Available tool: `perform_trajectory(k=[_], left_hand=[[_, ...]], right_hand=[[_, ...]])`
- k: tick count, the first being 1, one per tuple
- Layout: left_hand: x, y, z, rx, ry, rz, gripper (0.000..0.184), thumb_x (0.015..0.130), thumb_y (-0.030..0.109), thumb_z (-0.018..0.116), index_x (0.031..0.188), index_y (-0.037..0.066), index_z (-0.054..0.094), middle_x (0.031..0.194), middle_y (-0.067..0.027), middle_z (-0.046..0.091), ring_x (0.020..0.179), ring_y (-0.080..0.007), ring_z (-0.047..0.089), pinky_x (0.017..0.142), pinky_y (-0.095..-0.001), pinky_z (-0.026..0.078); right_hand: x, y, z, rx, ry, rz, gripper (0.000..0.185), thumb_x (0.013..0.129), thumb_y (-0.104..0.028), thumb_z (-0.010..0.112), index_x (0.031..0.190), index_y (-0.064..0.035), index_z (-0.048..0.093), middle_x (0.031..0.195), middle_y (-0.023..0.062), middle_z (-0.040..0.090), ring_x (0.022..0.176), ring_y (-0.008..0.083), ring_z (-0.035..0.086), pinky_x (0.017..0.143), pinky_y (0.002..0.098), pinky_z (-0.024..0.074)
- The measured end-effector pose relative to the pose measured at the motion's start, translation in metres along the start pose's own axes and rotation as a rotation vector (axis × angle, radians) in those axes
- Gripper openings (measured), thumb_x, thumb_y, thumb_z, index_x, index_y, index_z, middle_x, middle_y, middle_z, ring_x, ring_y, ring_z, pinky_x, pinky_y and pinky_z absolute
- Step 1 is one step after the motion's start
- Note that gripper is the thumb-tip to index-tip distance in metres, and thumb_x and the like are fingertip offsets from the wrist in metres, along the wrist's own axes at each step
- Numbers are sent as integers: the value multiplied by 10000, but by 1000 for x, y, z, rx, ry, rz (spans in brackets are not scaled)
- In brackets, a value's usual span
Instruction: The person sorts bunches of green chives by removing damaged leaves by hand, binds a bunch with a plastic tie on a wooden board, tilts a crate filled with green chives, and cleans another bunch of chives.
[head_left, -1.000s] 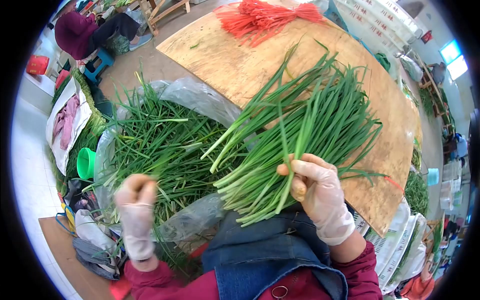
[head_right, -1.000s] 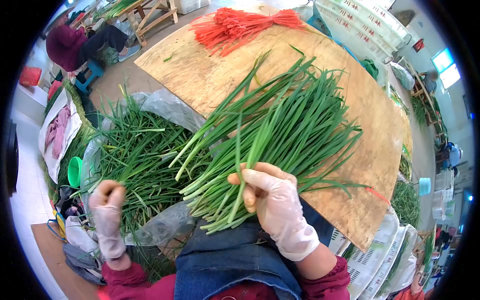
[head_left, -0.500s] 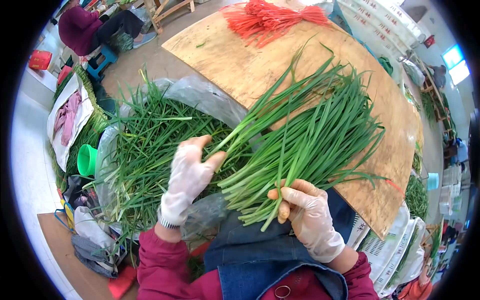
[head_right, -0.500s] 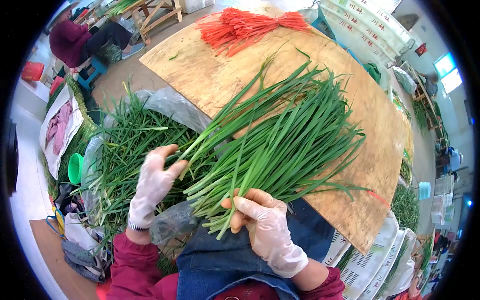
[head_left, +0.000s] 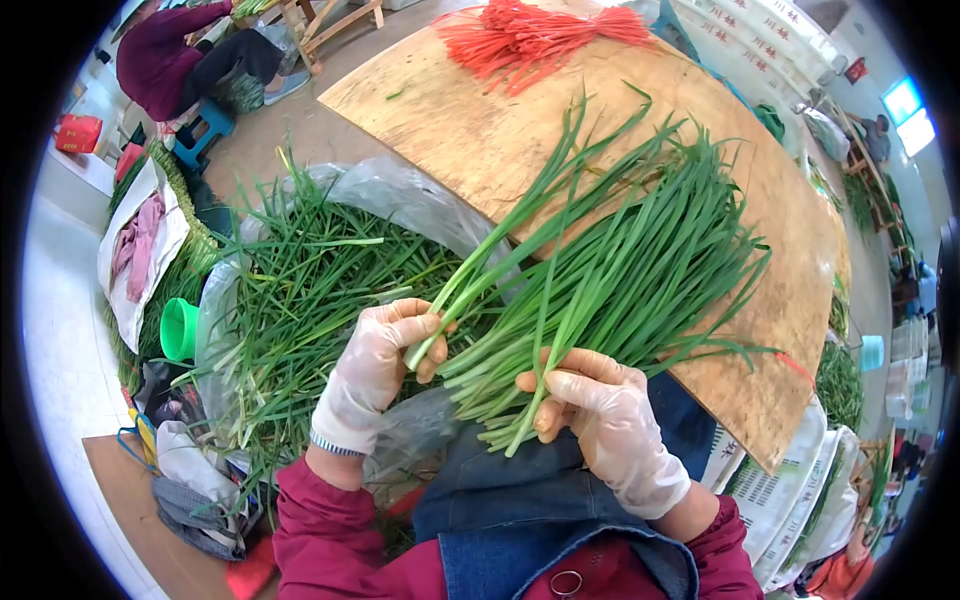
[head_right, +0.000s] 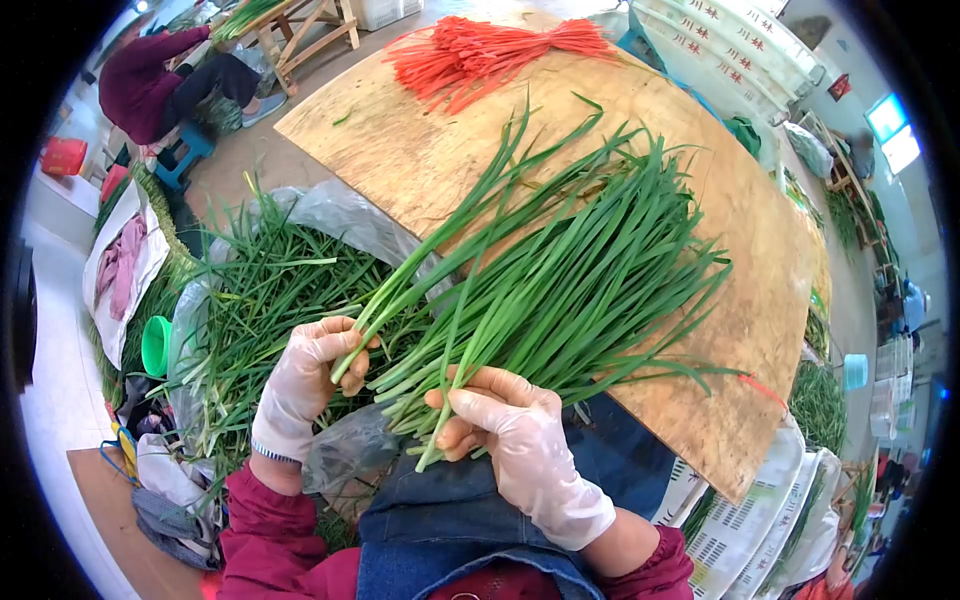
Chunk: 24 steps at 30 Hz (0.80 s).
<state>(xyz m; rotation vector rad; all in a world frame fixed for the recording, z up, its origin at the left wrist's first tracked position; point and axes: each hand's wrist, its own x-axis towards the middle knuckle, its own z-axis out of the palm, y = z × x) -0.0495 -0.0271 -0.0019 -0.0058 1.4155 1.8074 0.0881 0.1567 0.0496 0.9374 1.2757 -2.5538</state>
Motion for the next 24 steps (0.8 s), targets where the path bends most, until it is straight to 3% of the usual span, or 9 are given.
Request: perform_trajectory(k=[5,8,11,13,15,18,21,24], left_hand=[[-26,6,34,46,-38,4,201,807,96,606,966,-27,596,709,-47,614,620,-81,541,588,-192,406],[-29,5,45,60,-108,-13,192,808,101,619,949,-29,615,702,-47,613,584,-86,531,544,-206,404],[-27,15,48,26,-71,-48,180,819,110,612,926,-34,625,685,-48,612,566,-88,523,529,-214,405],[-17,17,40,193,5,101,168,840,120,568,872,-34,628,632,-73,605,520,-112,532,524,-222,425],[-7,14,33,323,123,90,148,850,105,568,879,-25,634,692,-70,617,597,-122,554,575,-235,441],[-1,-4,29,957,311,660,129,856,91,576,876,-22,636,764,-60,615,689,-132,562,629,-250,444],[-24,-2,43,894,329,588,131,853,91,595,878,-30,636,807,-53,600,741,-133,555,650,-260,440],[-40,5,54,500,102,207,175,855,133,604,920,-25,639,780,-43,612,671,-95,530,620,-237,429]], right_hand=[[12,0,4,-47,9,-3,241,842,-138,627,1006,33,581,847,106,623,566,123,562,493,234,462],[20,0,10,-36,26,-51,193,816,-110,650,941,29,604,747,74,602,524,122,543,457,238,431],[22,-1,10,37,41,-69,185,802,-84,656,937,31,606,711,66,596,504,125,532,447,245,420],[20,-1,8,45,64,-71,172,796,-68,655,927,34,609,711,64,598,486,133,524,447,250,423],[20,-1,6,45,63,-77,168,797,-69,654,921,35,609,703,63,596,484,135,526,447,253,424],[20,0,6,21,77,-75,172,800,-70,654,925,39,608,693,68,596,488,138,531,447,255,425],[21,0,7,16,83,-80,180,804,-76,653,932,42,605,684,71,595,492,138,534,450,254,426],[23,2,7,11,62,-101,182,808,-76,649,939,41,603,683,73,596,492,141,536,450,253,427]])
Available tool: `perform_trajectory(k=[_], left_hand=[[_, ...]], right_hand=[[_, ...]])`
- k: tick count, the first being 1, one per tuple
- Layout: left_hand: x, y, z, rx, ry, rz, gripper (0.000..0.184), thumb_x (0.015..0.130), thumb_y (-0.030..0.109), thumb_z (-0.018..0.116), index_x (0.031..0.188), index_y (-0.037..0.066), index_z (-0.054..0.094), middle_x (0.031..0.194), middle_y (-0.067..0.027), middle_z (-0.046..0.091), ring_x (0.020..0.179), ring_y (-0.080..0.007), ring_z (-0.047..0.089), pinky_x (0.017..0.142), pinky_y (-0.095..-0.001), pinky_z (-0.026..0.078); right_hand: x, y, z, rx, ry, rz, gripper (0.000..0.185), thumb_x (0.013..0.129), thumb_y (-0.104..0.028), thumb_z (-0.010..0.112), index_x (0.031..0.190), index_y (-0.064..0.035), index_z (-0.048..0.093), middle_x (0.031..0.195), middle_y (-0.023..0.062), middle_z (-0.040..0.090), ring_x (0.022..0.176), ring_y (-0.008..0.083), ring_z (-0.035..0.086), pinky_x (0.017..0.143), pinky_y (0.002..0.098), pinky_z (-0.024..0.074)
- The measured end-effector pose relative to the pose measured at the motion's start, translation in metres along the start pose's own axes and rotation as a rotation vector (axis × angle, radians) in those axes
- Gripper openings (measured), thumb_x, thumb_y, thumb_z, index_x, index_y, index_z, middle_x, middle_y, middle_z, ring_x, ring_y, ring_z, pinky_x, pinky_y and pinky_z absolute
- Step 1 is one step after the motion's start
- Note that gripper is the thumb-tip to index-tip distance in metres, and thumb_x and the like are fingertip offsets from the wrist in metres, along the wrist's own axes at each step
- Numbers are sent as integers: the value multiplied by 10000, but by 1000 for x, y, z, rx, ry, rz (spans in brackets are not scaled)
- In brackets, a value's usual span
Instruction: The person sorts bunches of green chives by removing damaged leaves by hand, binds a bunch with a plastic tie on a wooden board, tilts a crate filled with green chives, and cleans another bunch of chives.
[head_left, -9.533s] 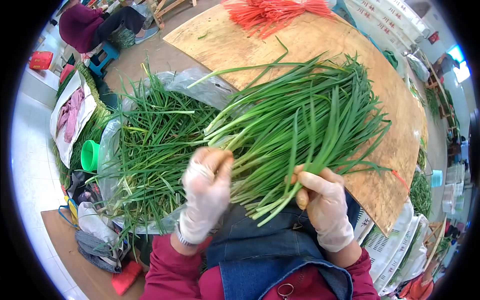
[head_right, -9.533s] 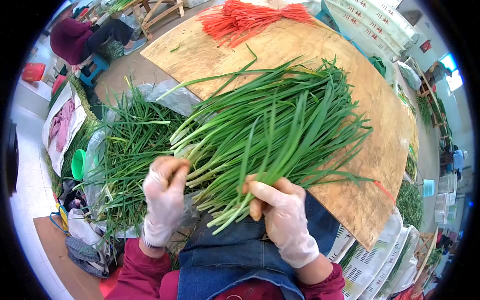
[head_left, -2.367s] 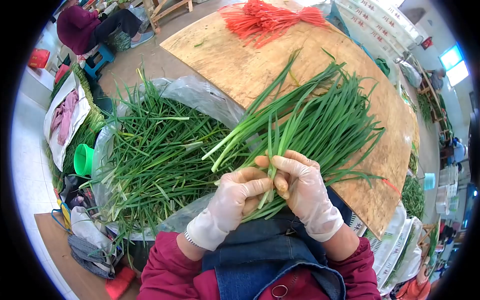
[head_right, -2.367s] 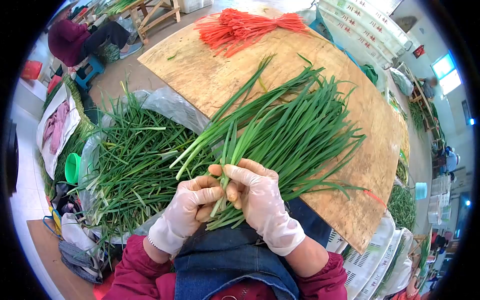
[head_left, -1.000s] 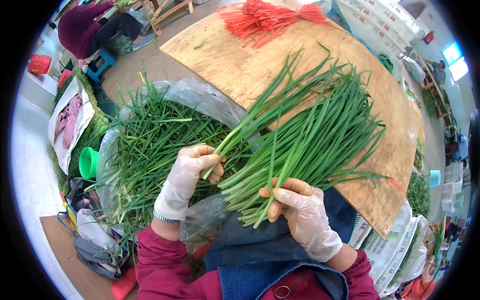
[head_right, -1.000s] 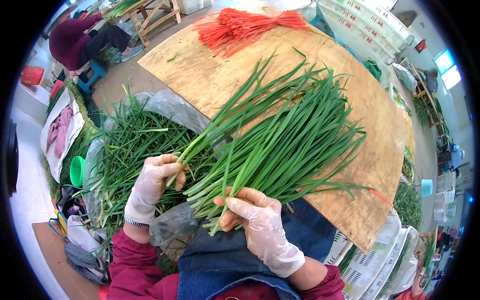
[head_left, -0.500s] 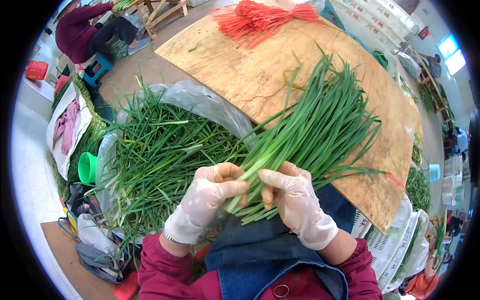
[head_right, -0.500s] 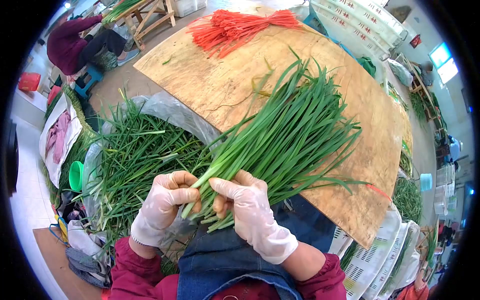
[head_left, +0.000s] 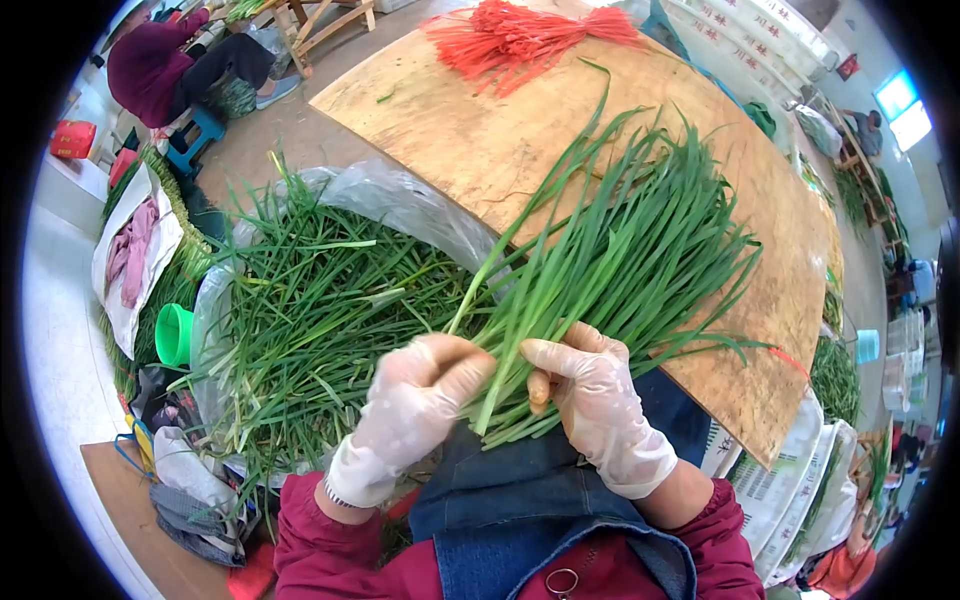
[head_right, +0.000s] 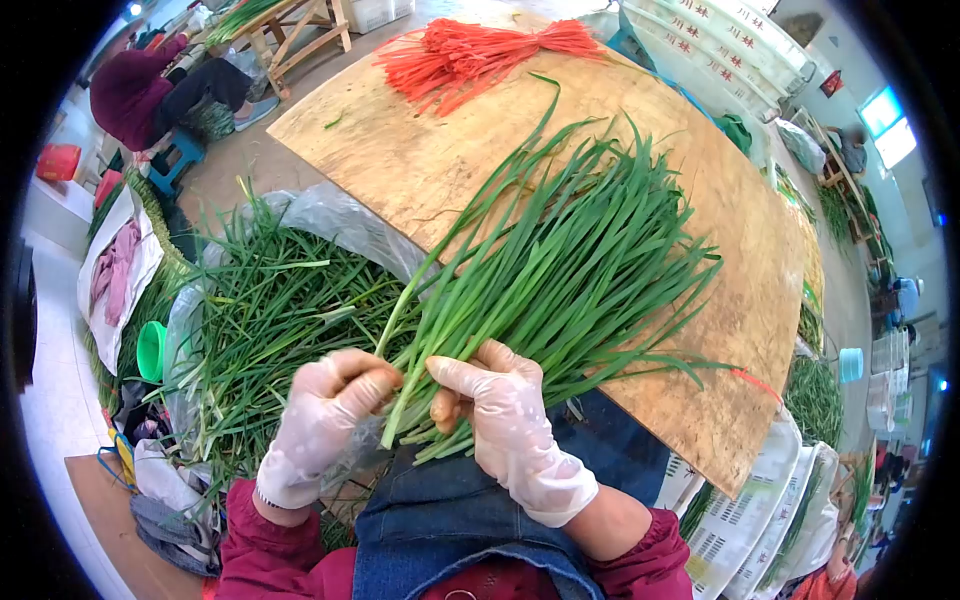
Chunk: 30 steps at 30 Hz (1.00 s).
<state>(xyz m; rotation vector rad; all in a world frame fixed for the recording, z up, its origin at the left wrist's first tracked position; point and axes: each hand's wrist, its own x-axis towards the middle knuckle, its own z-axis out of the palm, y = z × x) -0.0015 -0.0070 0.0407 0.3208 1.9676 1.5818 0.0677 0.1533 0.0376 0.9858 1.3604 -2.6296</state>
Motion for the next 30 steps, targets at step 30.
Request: perform_trajectory(k=[30], left_hand=[[-21,16,48,-173,-11,-109,129,799,82,619,817,-40,656,671,-31,607,587,-92,537,518,-248,420]], right_hand=[[-25,-3,-20,56,69,-78,115,767,-47,656,864,-2,614,623,34,564,441,103,466,416,237,345]])
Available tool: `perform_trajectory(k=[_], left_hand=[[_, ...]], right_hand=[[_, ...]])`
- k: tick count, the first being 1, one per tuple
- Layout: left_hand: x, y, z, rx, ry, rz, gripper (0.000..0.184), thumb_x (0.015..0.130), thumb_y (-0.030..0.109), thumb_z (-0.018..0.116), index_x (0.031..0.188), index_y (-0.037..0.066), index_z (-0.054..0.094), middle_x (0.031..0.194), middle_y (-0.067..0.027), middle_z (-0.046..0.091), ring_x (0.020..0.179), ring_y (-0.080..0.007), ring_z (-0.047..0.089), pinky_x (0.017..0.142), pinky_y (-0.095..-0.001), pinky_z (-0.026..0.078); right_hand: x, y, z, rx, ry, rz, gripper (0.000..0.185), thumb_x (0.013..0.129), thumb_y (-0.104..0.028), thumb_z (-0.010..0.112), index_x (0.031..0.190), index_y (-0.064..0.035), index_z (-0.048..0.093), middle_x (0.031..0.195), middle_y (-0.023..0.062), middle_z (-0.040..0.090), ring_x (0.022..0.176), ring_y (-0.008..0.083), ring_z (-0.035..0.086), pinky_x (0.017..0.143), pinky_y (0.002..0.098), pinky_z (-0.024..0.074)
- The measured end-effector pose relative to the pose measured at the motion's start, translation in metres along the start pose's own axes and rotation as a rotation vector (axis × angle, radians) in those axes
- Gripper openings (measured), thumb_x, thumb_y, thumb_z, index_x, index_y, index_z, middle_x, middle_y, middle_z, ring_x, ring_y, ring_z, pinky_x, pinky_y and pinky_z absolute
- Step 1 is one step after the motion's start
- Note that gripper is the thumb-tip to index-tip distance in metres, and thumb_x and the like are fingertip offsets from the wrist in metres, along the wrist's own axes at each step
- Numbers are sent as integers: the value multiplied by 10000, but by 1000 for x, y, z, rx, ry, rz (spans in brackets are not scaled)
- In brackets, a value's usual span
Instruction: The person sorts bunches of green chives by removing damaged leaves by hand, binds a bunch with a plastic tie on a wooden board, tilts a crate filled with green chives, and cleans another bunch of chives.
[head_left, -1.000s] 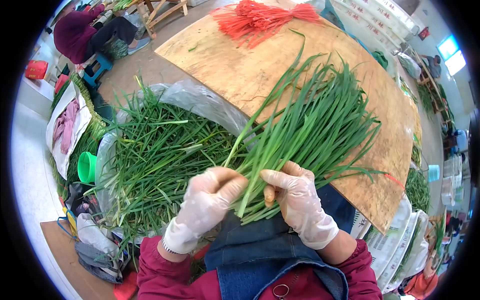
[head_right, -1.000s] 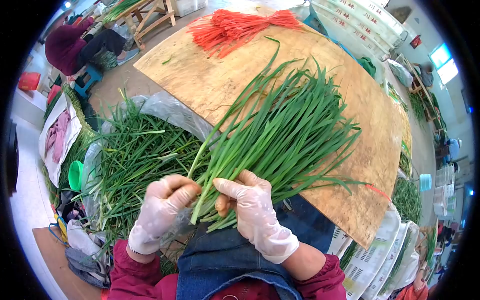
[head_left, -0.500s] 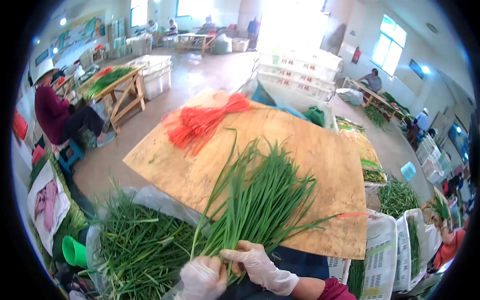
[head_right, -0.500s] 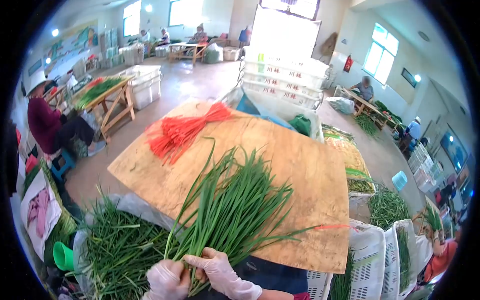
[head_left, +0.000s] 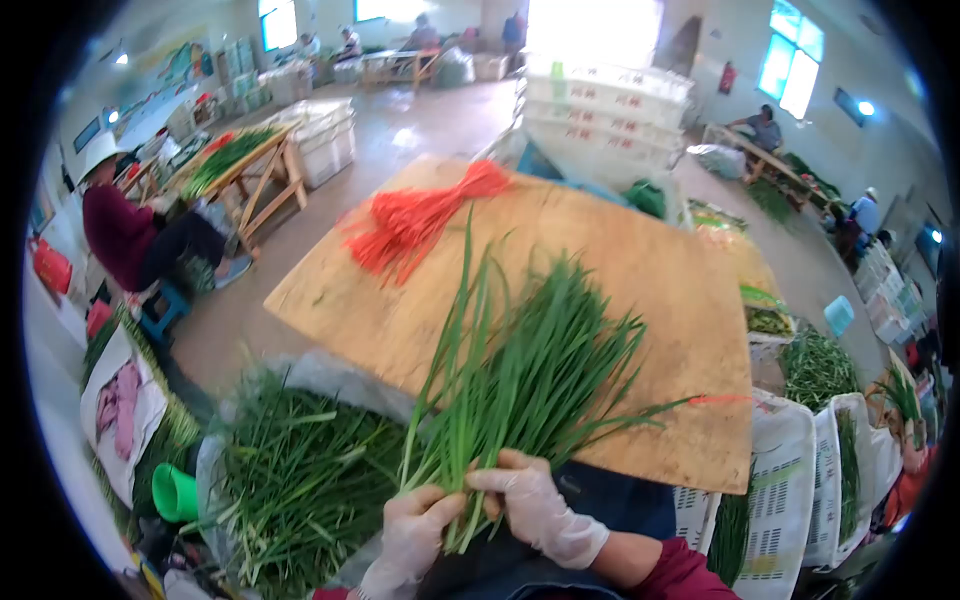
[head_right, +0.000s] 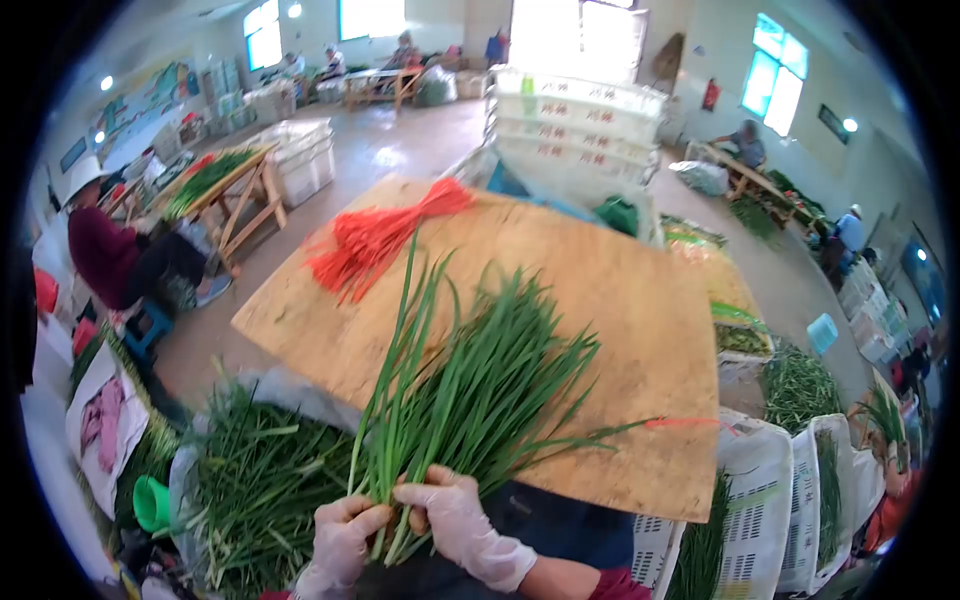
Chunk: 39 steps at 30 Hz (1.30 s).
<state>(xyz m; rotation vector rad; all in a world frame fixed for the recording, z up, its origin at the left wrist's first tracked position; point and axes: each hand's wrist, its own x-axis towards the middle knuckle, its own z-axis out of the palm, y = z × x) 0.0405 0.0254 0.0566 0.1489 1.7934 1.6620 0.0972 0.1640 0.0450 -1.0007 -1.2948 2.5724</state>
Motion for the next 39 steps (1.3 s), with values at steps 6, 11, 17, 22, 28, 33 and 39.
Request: perform_trajectory(k=[6,11,17,22,28,33,39], left_hand=[[4,1,-1,344,-59,383,112,791,89,632,730,-4,625,598,-95,578,481,-179,541,479,-294,415],[4,-6,6,636,103,840,164,754,34,666,649,36,540,560,-124,510,478,-308,529,436,-364,405],[-18,-33,-54,191,525,735,198,934,156,508,757,69,523,490,59,401,384,-35,323,348,-201,214],[6,-53,-131,623,757,142,254,876,209,572,738,0,612,541,-52,512,489,-202,470,492,-322,369],[57,-23,-83,478,282,278,351,802,240,618,1032,-25,624,993,-182,623,959,-283,590,856,-348,447],[117,-20,-76,514,-49,242,602,845,454,561,1109,-88,568,1067,-238,615,1005,-299,583,866,-348,435],[124,-16,-57,342,-368,114,631,845,492,573,1152,-59,566,1037,-102,628,940,-165,563,863,-288,420]], right_hand=[[1,1,1,27,-108,21,203,775,-120,702,883,20,602,629,37,570,454,110,484,437,238,376],[2,-4,4,71,-4,-17,150,771,-48,657,875,44,599,688,86,608,438,103,467,423,238,385],[-3,-28,-3,115,-6,-88,122,789,-31,610,879,45,578,732,130,635,424,109,452,425,250,394],[-19,-18,-4,60,-43,-42,135,808,-39,619,913,39,584,776,127,642,467,114,497,454,251,417],[-33,-5,-7,-301,-19,86,281,856,-133,617,1047,69,574,879,130,660,614,143,617,525,232,478],[-44,16,-69,-272,203,-56,359,872,-175,616,1099,92,537,941,179,645,677,210,655,515,240,512],[-9,44,-85,113,132,-128,436,871,-186,621,1202,64,490,1168,148,562,1040,230,562,909,383,446]])
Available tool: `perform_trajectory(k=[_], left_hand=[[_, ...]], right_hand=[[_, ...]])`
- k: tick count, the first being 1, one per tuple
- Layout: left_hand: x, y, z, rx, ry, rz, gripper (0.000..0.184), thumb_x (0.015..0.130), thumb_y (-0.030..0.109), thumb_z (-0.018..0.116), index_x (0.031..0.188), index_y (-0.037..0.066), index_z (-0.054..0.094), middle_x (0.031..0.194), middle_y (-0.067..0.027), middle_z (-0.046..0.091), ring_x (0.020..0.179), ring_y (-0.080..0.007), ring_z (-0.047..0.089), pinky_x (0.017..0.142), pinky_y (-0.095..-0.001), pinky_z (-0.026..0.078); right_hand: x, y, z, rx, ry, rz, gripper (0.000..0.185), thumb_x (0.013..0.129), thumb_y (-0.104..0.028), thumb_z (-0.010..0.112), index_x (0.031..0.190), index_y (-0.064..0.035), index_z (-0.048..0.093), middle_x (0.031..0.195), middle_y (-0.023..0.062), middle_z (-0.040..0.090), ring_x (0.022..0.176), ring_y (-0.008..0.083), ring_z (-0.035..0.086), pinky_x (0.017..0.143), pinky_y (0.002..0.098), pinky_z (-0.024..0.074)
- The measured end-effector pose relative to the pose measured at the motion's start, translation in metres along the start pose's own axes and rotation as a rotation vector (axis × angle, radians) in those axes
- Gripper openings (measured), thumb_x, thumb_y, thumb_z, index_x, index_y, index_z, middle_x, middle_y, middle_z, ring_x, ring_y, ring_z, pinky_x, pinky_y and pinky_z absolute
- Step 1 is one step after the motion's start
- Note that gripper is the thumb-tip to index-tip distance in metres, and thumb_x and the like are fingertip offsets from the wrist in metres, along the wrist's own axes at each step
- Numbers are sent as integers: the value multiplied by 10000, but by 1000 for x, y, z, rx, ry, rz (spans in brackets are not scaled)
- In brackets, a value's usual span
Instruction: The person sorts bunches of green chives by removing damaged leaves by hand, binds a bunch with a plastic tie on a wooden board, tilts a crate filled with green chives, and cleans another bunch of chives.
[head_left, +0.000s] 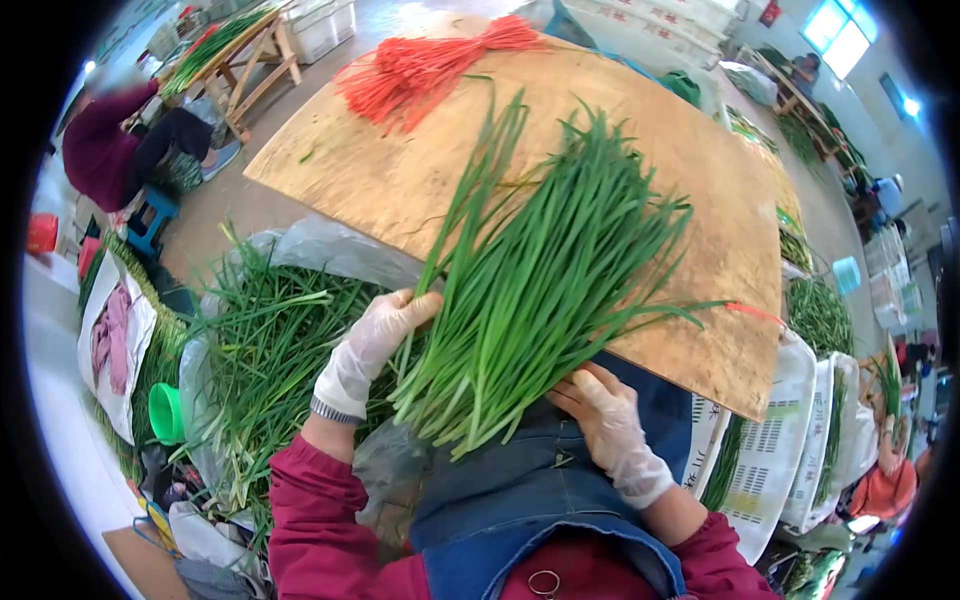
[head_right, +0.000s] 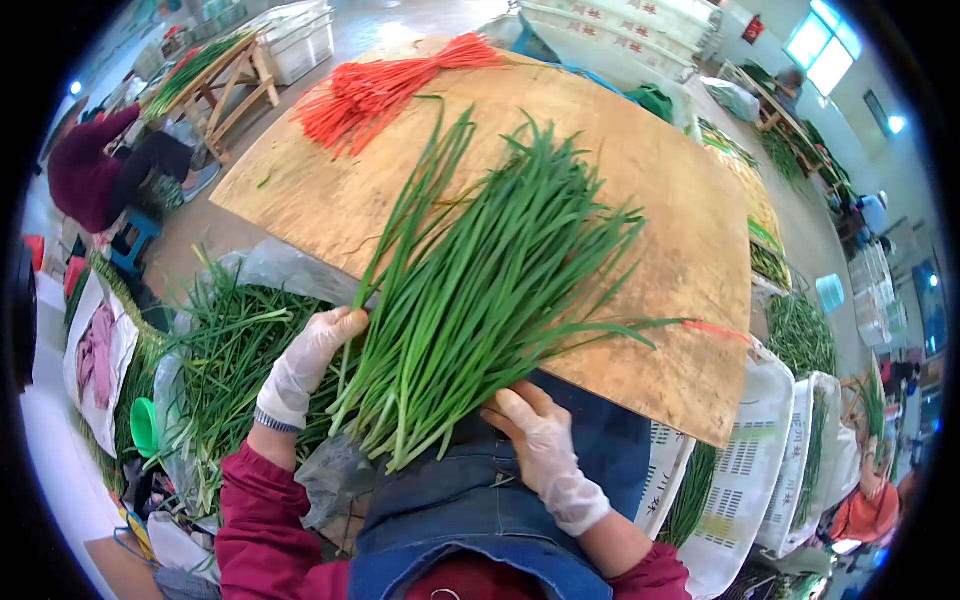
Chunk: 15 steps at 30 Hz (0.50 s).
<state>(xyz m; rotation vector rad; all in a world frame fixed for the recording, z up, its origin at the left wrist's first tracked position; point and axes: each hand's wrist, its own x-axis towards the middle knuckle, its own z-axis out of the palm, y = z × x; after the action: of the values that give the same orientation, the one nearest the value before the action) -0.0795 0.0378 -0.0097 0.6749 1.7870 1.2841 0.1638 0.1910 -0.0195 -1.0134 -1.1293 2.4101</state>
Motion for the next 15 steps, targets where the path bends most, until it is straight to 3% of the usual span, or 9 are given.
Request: perform_trajectory(k=[2,4,7,8,10,11,12,14,15], left_hand=[[-4,5,11,-117,-113,10,592,840,459,615,1149,-44,573,1012,-73,634,902,-134,567,824,-274,449],[-14,19,27,-370,-210,-85,495,812,302,699,1157,-26,564,1059,-71,625,921,-132,571,828,-269,455],[-23,30,50,-229,-124,29,518,754,234,740,1149,-39,543,1043,-86,637,924,-145,582,824,-281,462],[-25,21,57,-97,-42,-31,560,724,276,758,1142,-28,544,997,-133,653,917,-208,621,808,-313,476],[-35,56,66,310,-39,-76,734,685,353,789,1232,-21,473,1059,-153,631,993,-233,597,859,-318,452],[-39,53,72,430,33,-8,765,675,392,784,1247,0,460,1028,-196,636,988,-310,608,838,-350,465],[-41,54,77,504,60,-16,730,694,374,759,1257,22,456,1041,-199,633,986,-341,607,831,-365,471],[-48,66,80,582,88,-34,662,710,271,740,1259,33,453,1041,-188,632,960,-324,617,819,-367,478],[-50,68,79,545,128,98,654,705,257,737,1245,30,446,1017,-198,623,922,-352,616,792,-383,488]], right_hand=[[12,10,12,98,-12,-28,425,865,-175,632,1200,50,499,1174,125,562,1029,211,560,919,371,437],[23,16,31,226,-9,-63,424,846,-149,658,1198,34,508,1161,105,571,1030,187,553,923,337,430],[29,15,51,273,-29,-86,389,827,-121,677,1163,20,541,1109,87,603,969,177,579,879,301,449],[29,13,57,274,-22,-81,382,824,-120,680,1153,22,549,1096,85,609,958,177,582,871,301,453],[31,12,60,282,-21,-71,346,815,-105,682,1115,26,572,1062,88,623,924,177,592,849,303,462],[29,8,63,271,-19,-57,333,813,-98,681,1104,26,578,1053,89,626,909,177,596,838,302,466],[26,3,67,261,-17,-43,321,811,-91,680,1094,25,584,1045,90,630,895,176,600,827,300,471],[18,-7,78,192,4,-51,303,801,-73,686,1072,26,593,1021,82,635,851,154,608,773,281,487],[13,-13,84,186,-21,-69,305,802,-72,686,1075,23,590,1017,80,636,858,152,607,780,282,485]])
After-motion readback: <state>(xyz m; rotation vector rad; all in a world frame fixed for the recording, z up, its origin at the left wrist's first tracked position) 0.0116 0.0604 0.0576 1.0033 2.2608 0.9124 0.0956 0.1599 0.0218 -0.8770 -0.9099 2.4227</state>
